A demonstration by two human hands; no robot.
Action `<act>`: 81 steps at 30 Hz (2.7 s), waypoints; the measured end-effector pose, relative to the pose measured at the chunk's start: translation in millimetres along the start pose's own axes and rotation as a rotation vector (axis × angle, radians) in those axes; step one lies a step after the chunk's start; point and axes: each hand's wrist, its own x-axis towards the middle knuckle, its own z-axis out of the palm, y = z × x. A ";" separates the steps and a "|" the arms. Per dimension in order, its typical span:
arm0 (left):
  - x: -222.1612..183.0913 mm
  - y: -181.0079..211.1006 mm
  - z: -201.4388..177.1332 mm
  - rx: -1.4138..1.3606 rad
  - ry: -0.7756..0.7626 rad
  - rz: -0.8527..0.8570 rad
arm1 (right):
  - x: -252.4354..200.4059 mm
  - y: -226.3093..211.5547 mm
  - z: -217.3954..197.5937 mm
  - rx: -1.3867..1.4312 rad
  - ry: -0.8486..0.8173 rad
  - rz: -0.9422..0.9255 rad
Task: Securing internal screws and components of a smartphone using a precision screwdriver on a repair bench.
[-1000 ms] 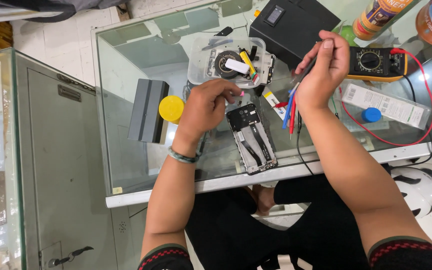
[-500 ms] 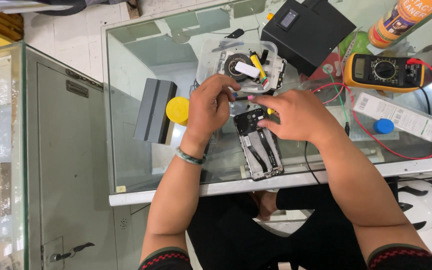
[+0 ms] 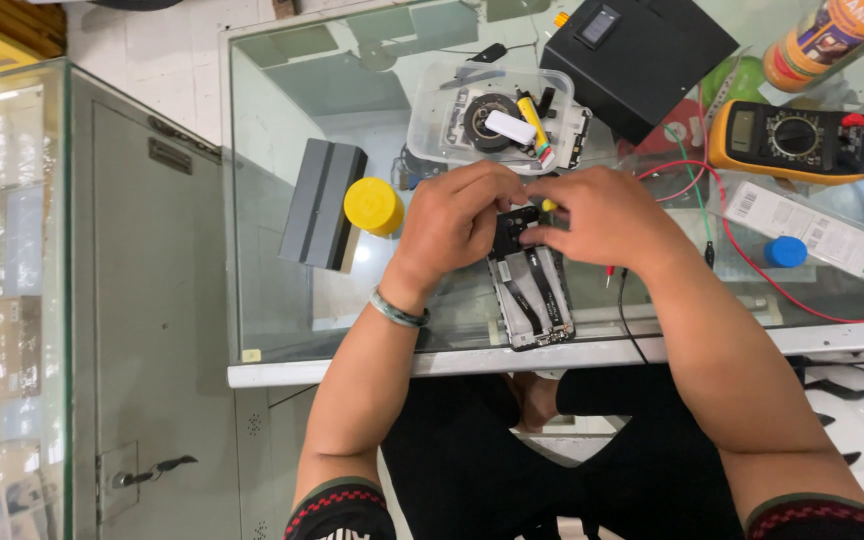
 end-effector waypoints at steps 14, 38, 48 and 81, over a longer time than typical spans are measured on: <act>-68.6 13.7 -156.6 0.999 -0.285 -0.657 | 27.6 52.9 35.5 0.086 0.912 -0.534; -90.1 -49.3 -149.2 1.449 -0.697 -0.402 | 12.7 37.5 10.4 0.165 0.972 -0.339; -52.9 2.2 -140.4 0.705 -0.250 -0.584 | 15.1 36.7 10.6 0.304 1.060 -0.238; -4.9 -46.2 42.9 -0.915 0.690 -0.834 | 23.0 28.7 50.8 0.998 0.695 -0.344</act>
